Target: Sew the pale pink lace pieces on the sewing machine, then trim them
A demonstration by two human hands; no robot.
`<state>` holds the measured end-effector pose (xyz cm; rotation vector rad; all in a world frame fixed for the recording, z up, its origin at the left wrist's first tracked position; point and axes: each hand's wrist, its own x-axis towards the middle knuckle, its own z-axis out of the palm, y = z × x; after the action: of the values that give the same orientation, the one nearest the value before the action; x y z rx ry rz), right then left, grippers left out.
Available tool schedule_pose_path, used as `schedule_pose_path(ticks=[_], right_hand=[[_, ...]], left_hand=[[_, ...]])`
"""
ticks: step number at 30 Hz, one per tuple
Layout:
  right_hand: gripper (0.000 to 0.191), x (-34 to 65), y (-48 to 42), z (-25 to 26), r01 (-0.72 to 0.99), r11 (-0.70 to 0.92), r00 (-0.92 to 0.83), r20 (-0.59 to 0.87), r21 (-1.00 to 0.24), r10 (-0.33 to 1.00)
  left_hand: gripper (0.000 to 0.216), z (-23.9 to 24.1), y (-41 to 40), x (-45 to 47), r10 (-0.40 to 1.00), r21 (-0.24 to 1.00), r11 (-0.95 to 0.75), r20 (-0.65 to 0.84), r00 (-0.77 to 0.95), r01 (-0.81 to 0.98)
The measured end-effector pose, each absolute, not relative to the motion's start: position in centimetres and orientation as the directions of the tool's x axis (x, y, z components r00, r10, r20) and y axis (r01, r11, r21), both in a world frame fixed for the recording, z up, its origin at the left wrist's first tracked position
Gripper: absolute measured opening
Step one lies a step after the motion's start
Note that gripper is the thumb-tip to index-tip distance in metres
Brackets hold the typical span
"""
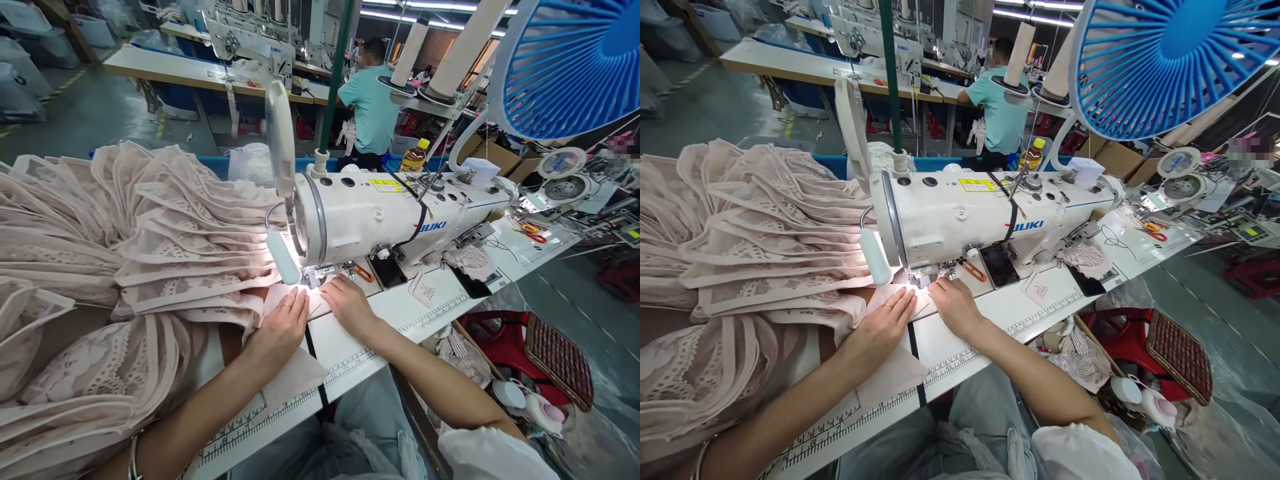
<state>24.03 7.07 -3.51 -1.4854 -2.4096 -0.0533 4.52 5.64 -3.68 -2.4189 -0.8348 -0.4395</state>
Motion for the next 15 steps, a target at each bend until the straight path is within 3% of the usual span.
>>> schedule_pose_path(ticks=[5, 10, 12, 15], right_hand=[[0.021, 23.4, 7.5, -2.2, 0.919, 0.389, -0.383, 0.088, -0.066, 0.920], [0.019, 22.0, 8.8, -0.6, 0.975, 0.213, -0.205, -0.134, 0.054, 0.970], [0.019, 21.5, 9.1, -0.6, 0.975, 0.220, -0.213, -0.179, 0.022, 0.961], [0.020, 21.0, 8.7, -1.0, 0.968, 0.245, -0.250, -0.168, -0.046, 0.954]], left_hand=[[0.046, -3.8, 5.4, 4.6, 0.477, -0.335, -0.675, 0.481, 0.736, 0.657], [0.045, -4.4, 6.0, 4.4, 0.536, -0.263, -0.701, 0.418, 0.734, 0.662], [0.045, -4.6, 6.4, 4.2, 0.576, -0.165, -0.721, 0.399, 0.714, 0.674], [0.041, -4.8, 6.7, 4.0, 0.698, 0.120, -0.652, 0.482, 0.530, 0.749]])
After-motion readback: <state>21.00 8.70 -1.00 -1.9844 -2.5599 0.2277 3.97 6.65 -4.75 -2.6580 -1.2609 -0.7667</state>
